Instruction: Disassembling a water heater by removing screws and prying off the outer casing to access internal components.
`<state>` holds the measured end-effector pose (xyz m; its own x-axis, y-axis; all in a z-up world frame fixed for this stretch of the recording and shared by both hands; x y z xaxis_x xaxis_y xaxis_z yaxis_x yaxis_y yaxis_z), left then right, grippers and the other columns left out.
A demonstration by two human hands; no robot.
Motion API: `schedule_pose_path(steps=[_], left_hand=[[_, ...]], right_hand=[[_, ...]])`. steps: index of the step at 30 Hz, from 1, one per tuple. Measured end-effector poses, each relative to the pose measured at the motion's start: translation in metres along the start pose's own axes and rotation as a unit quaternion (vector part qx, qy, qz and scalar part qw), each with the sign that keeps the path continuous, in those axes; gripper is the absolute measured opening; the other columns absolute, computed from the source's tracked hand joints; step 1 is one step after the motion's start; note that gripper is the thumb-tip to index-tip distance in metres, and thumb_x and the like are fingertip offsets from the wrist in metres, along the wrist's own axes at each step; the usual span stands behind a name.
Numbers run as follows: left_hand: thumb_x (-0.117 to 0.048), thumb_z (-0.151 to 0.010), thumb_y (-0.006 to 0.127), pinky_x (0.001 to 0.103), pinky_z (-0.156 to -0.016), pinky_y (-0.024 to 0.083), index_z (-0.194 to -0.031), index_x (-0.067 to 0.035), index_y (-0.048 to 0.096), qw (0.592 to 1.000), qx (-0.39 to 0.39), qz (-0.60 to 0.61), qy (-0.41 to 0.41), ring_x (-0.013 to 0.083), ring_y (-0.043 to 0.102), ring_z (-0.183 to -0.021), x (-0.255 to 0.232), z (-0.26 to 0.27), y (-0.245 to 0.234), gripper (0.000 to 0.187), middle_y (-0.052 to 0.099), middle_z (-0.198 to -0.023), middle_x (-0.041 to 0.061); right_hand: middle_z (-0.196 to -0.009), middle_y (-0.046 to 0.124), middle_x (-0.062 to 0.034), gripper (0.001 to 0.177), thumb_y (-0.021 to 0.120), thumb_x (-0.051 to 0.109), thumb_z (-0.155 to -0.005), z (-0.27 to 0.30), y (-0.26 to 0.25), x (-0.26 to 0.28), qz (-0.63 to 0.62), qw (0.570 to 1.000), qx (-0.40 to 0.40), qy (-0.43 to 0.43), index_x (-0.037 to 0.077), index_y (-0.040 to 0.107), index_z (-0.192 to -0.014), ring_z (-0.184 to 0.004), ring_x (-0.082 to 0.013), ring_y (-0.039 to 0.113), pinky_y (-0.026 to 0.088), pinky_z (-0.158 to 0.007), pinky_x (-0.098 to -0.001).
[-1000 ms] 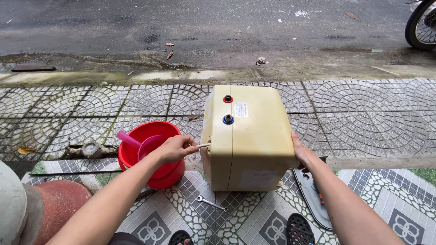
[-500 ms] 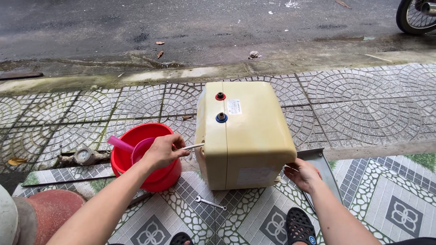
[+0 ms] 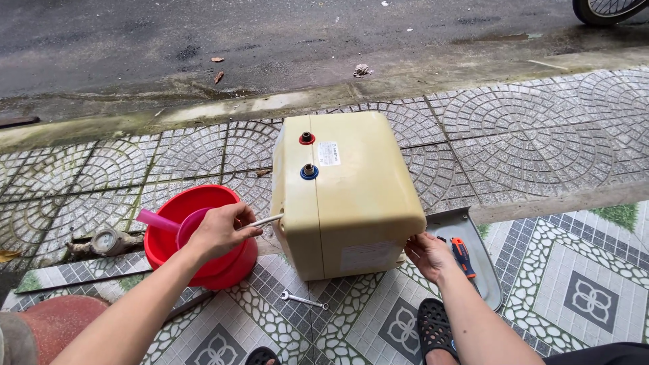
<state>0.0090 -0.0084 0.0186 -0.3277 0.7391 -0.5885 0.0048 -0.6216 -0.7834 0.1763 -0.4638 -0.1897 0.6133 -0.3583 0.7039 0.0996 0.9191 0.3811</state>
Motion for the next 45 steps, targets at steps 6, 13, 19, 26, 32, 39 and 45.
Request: schedule_pose_path(steps=[6,13,19,26,32,39,45], left_hand=[[-0.024,-0.076,0.087,0.037,-0.077,0.059,-0.091,-0.016,0.074,0.999,-0.007,-0.023,0.033,0.0245,0.076,-0.083,-0.005,-0.003,-0.001,0.022,0.076,-0.084,0.006],[-0.027,-0.084,0.078,0.042,-0.078,0.061,-0.097,-0.018,0.068,0.984,-0.049,-0.139,0.098,0.0275,0.074,-0.089,-0.012,0.005,-0.002,0.019,0.072,-0.092,0.005],[-0.033,-0.087,0.074,0.042,-0.08,0.061,-0.097,-0.02,0.065,0.978,-0.067,-0.169,0.103,0.0263,0.073,-0.092,-0.007,0.012,0.002,0.019,0.068,-0.095,0.002],[-0.023,-0.09,0.073,0.036,-0.058,0.061,-0.093,-0.008,0.064,0.957,-0.136,-0.145,0.214,0.0215,0.069,-0.063,-0.003,0.009,0.001,0.017,0.07,-0.085,0.004],[-0.031,-0.098,0.062,0.035,-0.045,0.053,-0.083,-0.012,0.066,0.941,-0.11,-0.229,0.225,0.0182,0.062,-0.051,-0.002,-0.004,0.003,0.025,0.069,-0.075,-0.001],[-0.027,-0.108,0.047,0.032,-0.059,0.049,-0.102,-0.01,0.074,0.993,0.111,-0.033,-0.017,0.015,0.056,-0.059,-0.021,0.001,-0.013,0.033,0.071,-0.079,0.005],[-0.024,-0.107,0.049,0.022,-0.042,0.033,-0.102,-0.003,0.078,0.974,0.076,0.176,-0.118,0.0078,0.041,-0.046,-0.024,0.012,-0.005,0.036,0.065,-0.069,0.001]], right_hand=[[-0.089,0.069,0.0011,0.015,0.08,0.019,-0.091,-0.003,0.001,-0.001,0.03,0.999,-0.037,0.005,0.016,0.067,-0.098,-0.094,-0.0215,0.069,0.053,-0.099,-0.0454],[-0.091,0.064,0.0,0.013,0.069,0.011,-0.094,-0.007,0.004,0.004,0.055,0.996,-0.063,0.004,0.012,0.062,-0.105,-0.095,-0.0238,0.066,0.052,-0.099,-0.0489],[-0.097,0.06,-0.0003,0.017,0.064,0.012,-0.096,0.002,0.01,0.006,0.071,0.995,-0.072,-0.001,0.011,0.06,-0.113,-0.101,-0.0247,0.062,0.048,-0.103,-0.0513],[-0.117,0.063,-0.0107,0.025,0.064,0.017,-0.099,-0.004,0.005,0.017,0.068,0.995,-0.078,0.002,0.009,0.059,-0.122,-0.097,-0.0265,0.06,0.051,-0.083,-0.0395],[-0.112,0.063,-0.0084,0.022,0.062,0.019,-0.101,-0.016,-0.002,0.025,0.147,0.986,-0.054,-0.063,0.01,0.064,-0.122,-0.093,-0.0234,0.055,0.047,-0.075,-0.0362],[-0.092,0.062,-0.0049,0.024,0.053,0.024,-0.107,-0.032,-0.006,0.013,0.229,0.961,-0.029,-0.152,0.01,0.07,-0.118,-0.082,-0.0136,0.053,0.042,-0.07,-0.0305],[-0.102,0.06,-0.0119,0.022,0.045,0.018,-0.11,-0.014,0.004,0.003,0.144,0.983,0.005,-0.109,0.007,0.061,-0.119,-0.089,-0.0229,0.055,0.045,-0.08,-0.0399]])
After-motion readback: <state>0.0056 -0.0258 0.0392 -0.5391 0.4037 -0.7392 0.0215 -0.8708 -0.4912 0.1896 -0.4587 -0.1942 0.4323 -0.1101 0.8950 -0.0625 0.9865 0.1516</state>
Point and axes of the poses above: each hand's wrist, its own z-axis away from the middle knuckle, its own y-axis out of the palm, x = y × z, the point moved 3 cm from there along -z, towards the middle knuckle
